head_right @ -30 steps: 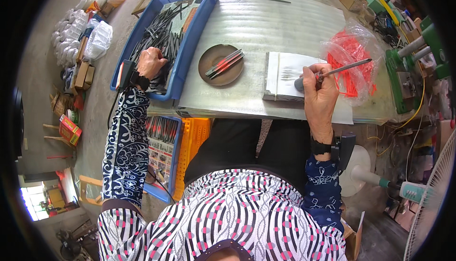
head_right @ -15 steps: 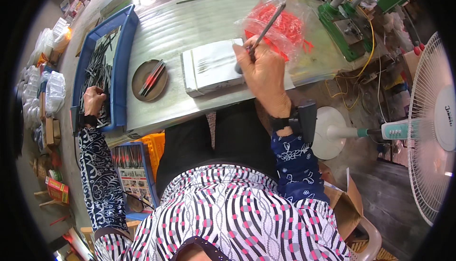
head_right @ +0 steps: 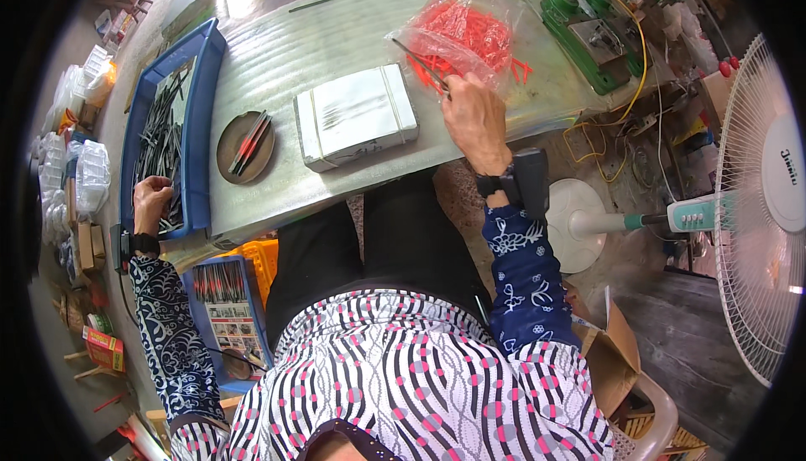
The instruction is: The person repeatedly picks a black stick and a red sleeve from a blue bin, inserts the stick into the sleeve, and taps the joined unit on a white block to seat it. Finished units are placed into a small round dish on the table.
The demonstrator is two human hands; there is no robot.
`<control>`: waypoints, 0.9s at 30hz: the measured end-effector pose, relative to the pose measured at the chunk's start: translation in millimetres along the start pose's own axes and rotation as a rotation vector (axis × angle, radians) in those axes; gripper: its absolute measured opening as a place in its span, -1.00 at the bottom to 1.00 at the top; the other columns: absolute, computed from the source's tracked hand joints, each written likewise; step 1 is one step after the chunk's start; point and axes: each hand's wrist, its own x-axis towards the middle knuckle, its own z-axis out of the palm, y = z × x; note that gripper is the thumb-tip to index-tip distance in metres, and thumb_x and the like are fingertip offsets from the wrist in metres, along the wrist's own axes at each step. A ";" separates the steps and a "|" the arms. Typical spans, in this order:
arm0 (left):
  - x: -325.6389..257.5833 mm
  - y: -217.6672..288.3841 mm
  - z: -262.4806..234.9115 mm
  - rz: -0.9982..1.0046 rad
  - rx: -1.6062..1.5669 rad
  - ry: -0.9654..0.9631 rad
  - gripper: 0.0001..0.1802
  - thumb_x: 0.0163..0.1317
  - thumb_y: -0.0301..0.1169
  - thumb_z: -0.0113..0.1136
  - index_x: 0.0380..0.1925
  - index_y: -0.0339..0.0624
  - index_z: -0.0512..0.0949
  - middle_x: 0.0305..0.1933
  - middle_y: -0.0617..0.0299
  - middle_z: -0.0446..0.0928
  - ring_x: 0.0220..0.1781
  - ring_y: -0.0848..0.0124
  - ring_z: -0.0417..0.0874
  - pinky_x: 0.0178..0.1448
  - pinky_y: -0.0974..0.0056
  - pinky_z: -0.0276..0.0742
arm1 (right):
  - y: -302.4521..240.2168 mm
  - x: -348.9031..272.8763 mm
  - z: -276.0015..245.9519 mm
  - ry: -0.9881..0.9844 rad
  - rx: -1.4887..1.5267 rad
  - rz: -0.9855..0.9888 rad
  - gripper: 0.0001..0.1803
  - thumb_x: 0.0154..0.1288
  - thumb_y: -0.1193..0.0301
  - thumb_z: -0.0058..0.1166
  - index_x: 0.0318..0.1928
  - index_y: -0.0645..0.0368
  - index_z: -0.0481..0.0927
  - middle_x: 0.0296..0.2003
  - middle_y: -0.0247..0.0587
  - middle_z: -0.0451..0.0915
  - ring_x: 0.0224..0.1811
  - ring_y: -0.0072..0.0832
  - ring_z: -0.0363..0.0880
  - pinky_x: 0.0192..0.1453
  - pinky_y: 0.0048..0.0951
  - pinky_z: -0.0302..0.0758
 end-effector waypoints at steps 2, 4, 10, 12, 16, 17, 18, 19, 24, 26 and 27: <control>-2.0 1.4 -0.1 -0.014 -0.040 -0.021 -0.75 0.02 -0.52 0.21 -0.25 -0.37 0.60 -0.58 0.29 0.51 -0.70 0.57 0.44 -0.65 0.42 0.31 | -4.1 3.6 4.8 -0.001 -0.054 -0.008 -0.88 0.21 0.44 0.09 -0.31 0.23 0.57 -0.33 0.06 0.57 -0.25 0.06 0.60 -0.16 -0.02 0.51; -4.5 5.5 0.5 0.004 -0.102 -0.026 -0.73 0.04 -0.55 0.18 -0.21 -0.40 0.58 -0.58 0.31 0.49 -0.71 0.58 0.41 -0.66 0.42 0.29 | -7.1 8.2 10.6 -0.021 -0.086 0.004 -0.86 0.21 0.42 0.13 -0.26 0.22 0.60 -0.32 0.02 0.58 -0.23 0.04 0.59 -0.17 -0.03 0.50; -26.3 39.5 -0.5 0.132 -0.379 -0.031 -0.78 0.20 -0.57 0.10 -0.15 -0.38 0.56 -0.48 0.34 0.50 -0.72 0.66 0.35 -0.67 0.49 0.25 | -5.5 17.5 29.0 0.017 -0.140 -0.031 -0.88 0.17 0.44 0.15 -0.38 0.24 0.54 -0.37 0.05 0.57 -0.27 0.07 0.59 -0.22 0.00 0.51; -36.7 59.0 -3.4 0.195 -0.458 -0.027 -0.80 0.25 -0.56 0.08 -0.13 -0.36 0.56 -0.45 0.35 0.50 -0.70 0.69 0.34 -0.66 0.51 0.25 | -4.0 18.3 33.0 0.021 -0.150 -0.028 -0.88 0.17 0.44 0.15 -0.40 0.23 0.51 -0.39 0.05 0.56 -0.29 0.07 0.59 -0.24 0.01 0.51; -57.0 102.6 5.5 0.346 -0.559 -0.023 -0.86 0.30 -0.51 0.18 -0.17 -0.32 0.56 -0.45 0.37 0.48 -0.58 0.66 0.42 -0.53 0.52 0.34 | -2.5 17.5 33.4 0.027 -0.155 -0.043 -0.88 0.15 0.45 0.14 -0.39 0.23 0.50 -0.42 0.07 0.56 -0.31 0.09 0.59 -0.24 0.04 0.49; -61.7 114.3 9.3 0.354 -0.610 -0.044 -0.87 0.29 -0.52 0.23 -0.20 -0.30 0.55 -0.42 0.33 0.51 -0.53 0.60 0.50 -0.45 0.50 0.43 | -2.3 17.0 31.3 0.027 -0.157 -0.048 -0.88 0.14 0.45 0.14 -0.39 0.23 0.50 -0.43 0.08 0.56 -0.31 0.09 0.59 -0.24 0.04 0.49; -66.8 124.9 15.7 0.372 -0.634 -0.041 -0.88 0.28 -0.53 0.23 -0.20 -0.29 0.55 -0.41 0.31 0.53 -0.50 0.58 0.54 -0.43 0.49 0.47 | -2.1 16.1 28.6 0.027 -0.150 -0.061 -0.87 0.14 0.45 0.14 -0.38 0.23 0.49 -0.43 0.08 0.56 -0.31 0.09 0.59 -0.24 0.04 0.49; -72.0 135.0 23.6 0.373 -0.670 -0.046 -0.89 0.28 -0.54 0.23 -0.21 -0.29 0.56 -0.39 0.29 0.55 -0.47 0.56 0.58 -0.41 0.48 0.50 | -2.2 15.2 25.3 0.011 -0.152 -0.050 -0.87 0.13 0.45 0.14 -0.37 0.24 0.49 -0.44 0.09 0.56 -0.31 0.10 0.59 -0.23 0.04 0.49; -91.2 177.8 69.4 0.388 -0.865 -0.174 -0.89 0.26 -0.57 0.24 -0.22 -0.32 0.56 -0.29 0.15 0.62 -0.29 0.42 0.73 -0.21 0.41 0.68 | -5.6 11.1 5.2 -0.061 -0.042 -0.031 -0.90 0.15 0.51 -0.02 -0.36 0.30 0.53 -0.44 0.21 0.60 -0.32 0.09 0.63 -0.26 0.00 0.52; -97.9 191.4 92.7 0.358 -0.976 -0.242 -0.88 0.27 -0.57 0.22 -0.21 -0.34 0.55 -0.29 0.10 0.63 -0.25 0.37 0.74 -0.18 0.39 0.69 | -8.0 8.8 -1.6 -0.076 0.071 0.001 -0.85 0.12 0.54 0.02 -0.27 0.29 0.54 -0.42 0.14 0.62 -0.33 0.01 0.64 -0.24 -0.07 0.52; -100.2 197.8 104.0 0.329 -1.015 -0.295 -0.88 0.27 -0.58 0.22 -0.21 -0.36 0.55 -0.28 0.08 0.63 -0.23 0.35 0.75 -0.15 0.37 0.70 | -9.1 7.3 -4.6 -0.086 0.135 0.026 -0.78 0.11 0.55 0.05 -0.19 0.28 0.55 -0.40 0.06 0.63 -0.33 -0.07 0.64 -0.22 -0.14 0.53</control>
